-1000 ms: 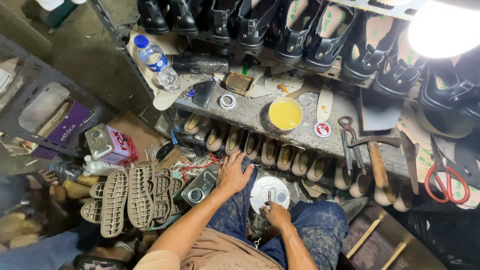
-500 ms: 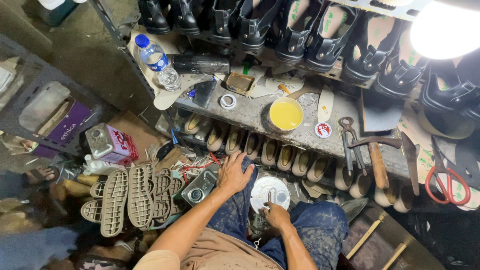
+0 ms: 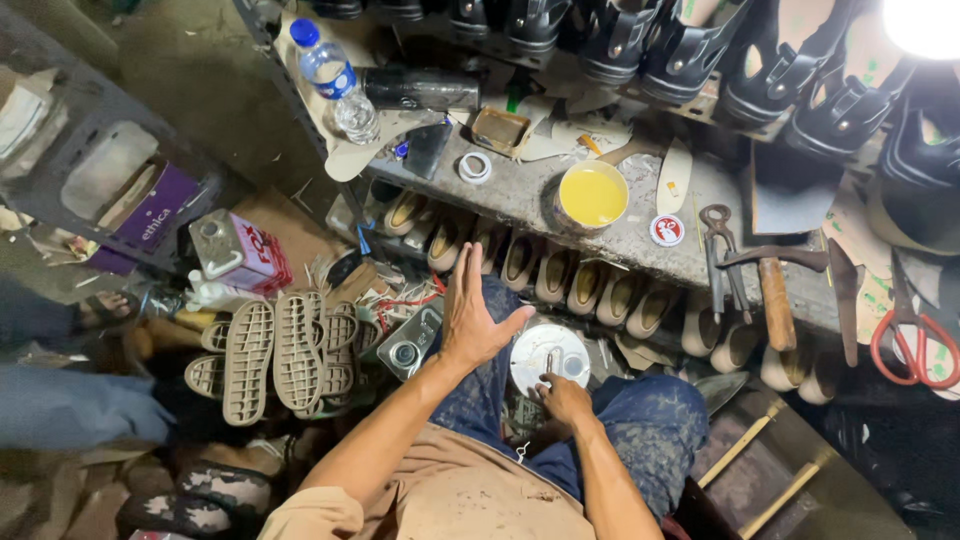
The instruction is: The person opens a metal canister, pours a yellow liquid from a plastic container into it, and then prepares a shoe sole by scraping it with a knife before hammering a nail into the heel.
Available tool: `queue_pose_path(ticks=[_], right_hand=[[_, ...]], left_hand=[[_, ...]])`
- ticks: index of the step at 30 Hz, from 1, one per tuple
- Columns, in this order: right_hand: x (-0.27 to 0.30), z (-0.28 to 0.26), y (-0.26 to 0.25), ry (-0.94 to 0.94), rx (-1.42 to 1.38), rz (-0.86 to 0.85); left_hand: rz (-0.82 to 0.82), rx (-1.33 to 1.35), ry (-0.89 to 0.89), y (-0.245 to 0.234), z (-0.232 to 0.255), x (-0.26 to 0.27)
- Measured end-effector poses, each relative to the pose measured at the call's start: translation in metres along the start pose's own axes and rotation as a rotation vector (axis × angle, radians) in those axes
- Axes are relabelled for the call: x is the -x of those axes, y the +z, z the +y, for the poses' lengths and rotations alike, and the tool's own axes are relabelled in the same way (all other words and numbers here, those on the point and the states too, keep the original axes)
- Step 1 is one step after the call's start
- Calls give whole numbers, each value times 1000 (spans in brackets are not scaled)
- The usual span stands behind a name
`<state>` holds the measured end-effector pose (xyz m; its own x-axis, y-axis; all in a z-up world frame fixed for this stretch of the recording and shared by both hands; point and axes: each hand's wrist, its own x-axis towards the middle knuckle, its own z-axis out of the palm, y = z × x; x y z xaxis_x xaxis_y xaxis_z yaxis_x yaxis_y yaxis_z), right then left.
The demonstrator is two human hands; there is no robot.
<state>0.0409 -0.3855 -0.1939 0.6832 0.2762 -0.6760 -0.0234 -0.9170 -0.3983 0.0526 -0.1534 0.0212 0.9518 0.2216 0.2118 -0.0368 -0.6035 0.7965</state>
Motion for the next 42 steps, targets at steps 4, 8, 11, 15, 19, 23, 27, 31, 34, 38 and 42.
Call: queue_pose_path(ticks=[4, 8, 11, 15, 19, 23, 27, 31, 34, 38, 42], right_hand=[[2, 1, 1, -6, 8, 8], [7, -3, -3, -6, 14, 12], [15, -4, -2, 2, 16, 21], [18, -5, -3, 25, 18, 24], [24, -3, -2, 26, 21, 48], [28, -8, -3, 25, 25, 57], [30, -16, -6, 14, 15, 37], [33, -20, -7, 15, 36, 44], [36, -18, -9, 25, 27, 53], [35, -6, -4, 1, 42, 69], [25, -2, 1, -14, 36, 47]], left_hand=[[82, 53, 83, -15, 22, 11], [121, 58, 150, -27, 36, 19], [67, 80, 152, -34, 44, 28], [-118, 15, 60, -36, 36, 28], [-179, -656, 102, -14, -46, 18], [-258, -1180, 243, 12, -119, 20], [-448, -1251, 155, 28, -141, -2], [-484, -1240, 111, 41, -160, -28], [-469, -1187, 36, 46, -173, -41], [-411, -886, -119, 27, -158, -47], [-261, -391, -231, -15, -95, -45]])
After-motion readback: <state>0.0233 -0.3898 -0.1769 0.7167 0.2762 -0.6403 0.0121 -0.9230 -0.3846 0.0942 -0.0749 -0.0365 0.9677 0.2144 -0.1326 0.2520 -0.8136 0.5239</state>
